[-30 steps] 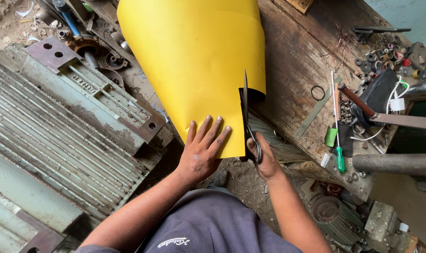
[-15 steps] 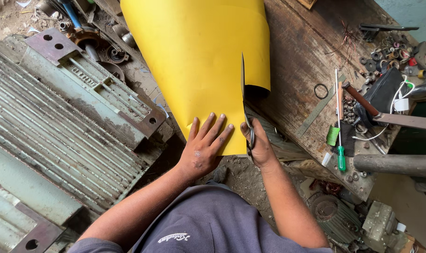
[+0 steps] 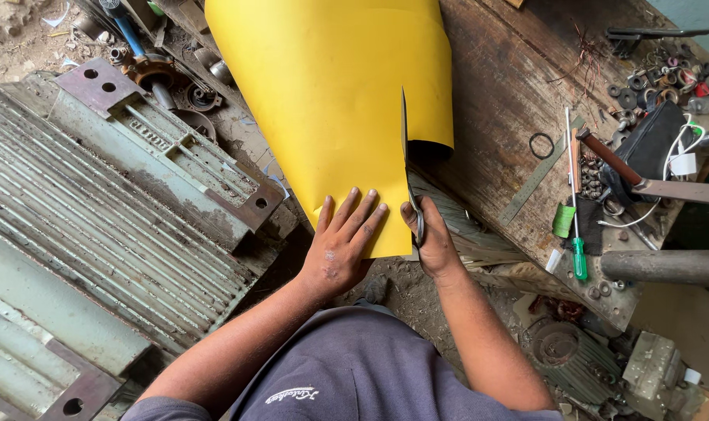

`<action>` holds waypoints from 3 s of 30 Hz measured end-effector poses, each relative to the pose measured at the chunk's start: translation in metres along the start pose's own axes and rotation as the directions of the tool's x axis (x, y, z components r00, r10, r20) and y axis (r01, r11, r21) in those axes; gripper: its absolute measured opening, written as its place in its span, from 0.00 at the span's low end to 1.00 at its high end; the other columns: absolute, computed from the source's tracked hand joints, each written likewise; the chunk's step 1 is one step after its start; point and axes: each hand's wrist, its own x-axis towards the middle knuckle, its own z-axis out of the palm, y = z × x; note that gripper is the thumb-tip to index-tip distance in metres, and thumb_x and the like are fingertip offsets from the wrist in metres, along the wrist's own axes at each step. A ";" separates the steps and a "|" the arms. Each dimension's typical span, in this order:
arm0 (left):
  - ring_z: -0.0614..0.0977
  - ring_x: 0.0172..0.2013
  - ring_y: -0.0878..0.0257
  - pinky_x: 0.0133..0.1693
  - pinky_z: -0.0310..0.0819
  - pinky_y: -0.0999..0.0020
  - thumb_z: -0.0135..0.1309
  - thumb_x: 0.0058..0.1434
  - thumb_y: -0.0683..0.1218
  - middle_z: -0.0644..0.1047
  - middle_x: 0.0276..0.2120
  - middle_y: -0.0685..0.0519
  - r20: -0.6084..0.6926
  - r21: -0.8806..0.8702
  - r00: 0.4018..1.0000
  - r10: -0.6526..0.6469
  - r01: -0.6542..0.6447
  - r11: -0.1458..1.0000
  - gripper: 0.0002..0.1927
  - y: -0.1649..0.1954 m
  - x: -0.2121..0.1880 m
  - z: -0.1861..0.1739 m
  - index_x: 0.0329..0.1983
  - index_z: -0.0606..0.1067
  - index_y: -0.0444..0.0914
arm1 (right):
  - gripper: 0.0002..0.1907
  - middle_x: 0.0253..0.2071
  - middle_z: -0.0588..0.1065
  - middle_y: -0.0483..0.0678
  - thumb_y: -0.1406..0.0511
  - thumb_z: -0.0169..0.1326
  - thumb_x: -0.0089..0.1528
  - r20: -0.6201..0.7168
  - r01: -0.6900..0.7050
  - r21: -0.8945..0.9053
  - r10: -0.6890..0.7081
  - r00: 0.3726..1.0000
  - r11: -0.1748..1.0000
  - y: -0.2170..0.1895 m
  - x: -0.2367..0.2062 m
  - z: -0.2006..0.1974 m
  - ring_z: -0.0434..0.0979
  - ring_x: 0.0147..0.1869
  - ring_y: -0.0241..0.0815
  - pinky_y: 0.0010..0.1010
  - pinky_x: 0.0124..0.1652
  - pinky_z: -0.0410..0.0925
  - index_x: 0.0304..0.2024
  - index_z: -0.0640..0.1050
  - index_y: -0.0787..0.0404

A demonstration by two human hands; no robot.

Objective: The person cuts a rectangular piece from a large yellow sheet using shears, then uses a hammer to flatten the cut piece on a wooden workbench. The person also briefly moves the remaining sheet aside.

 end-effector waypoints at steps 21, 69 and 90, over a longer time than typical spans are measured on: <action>0.61 0.72 0.43 0.67 0.49 0.31 0.65 0.50 0.49 0.61 0.72 0.45 0.034 0.030 0.999 0.038 -0.039 0.999 0.45 -0.008 -0.003 0.008 0.73 0.62 0.42 | 0.29 0.34 0.78 0.49 0.48 0.58 0.62 -0.098 -0.023 -0.157 0.008 0.995 0.987 0.003 0.001 0.002 0.77 0.37 0.31 0.23 0.35 0.71 0.48 0.71 0.67; 0.60 0.72 0.42 0.67 0.47 0.31 0.63 0.51 0.47 0.61 0.72 0.44 0.061 0.034 0.997 0.038 -0.040 0.999 0.44 -0.013 -0.008 0.008 0.73 0.62 0.42 | 0.23 0.31 0.80 0.53 0.55 0.61 0.63 -0.108 0.010 -0.135 -0.025 0.994 0.991 -0.014 0.041 0.019 0.79 0.33 0.33 0.22 0.31 0.72 0.44 0.70 0.68; 0.60 0.71 0.40 0.67 0.49 0.33 0.61 0.51 0.43 0.61 0.72 0.41 0.012 -0.007 1.000 0.028 -0.028 1.000 0.43 -0.016 -0.006 0.001 0.72 0.62 0.40 | 0.34 0.35 0.78 0.50 0.45 0.63 0.57 -0.116 0.050 -0.042 -0.055 0.992 0.998 -0.038 0.087 0.041 0.79 0.38 0.35 0.27 0.37 0.75 0.43 0.73 0.70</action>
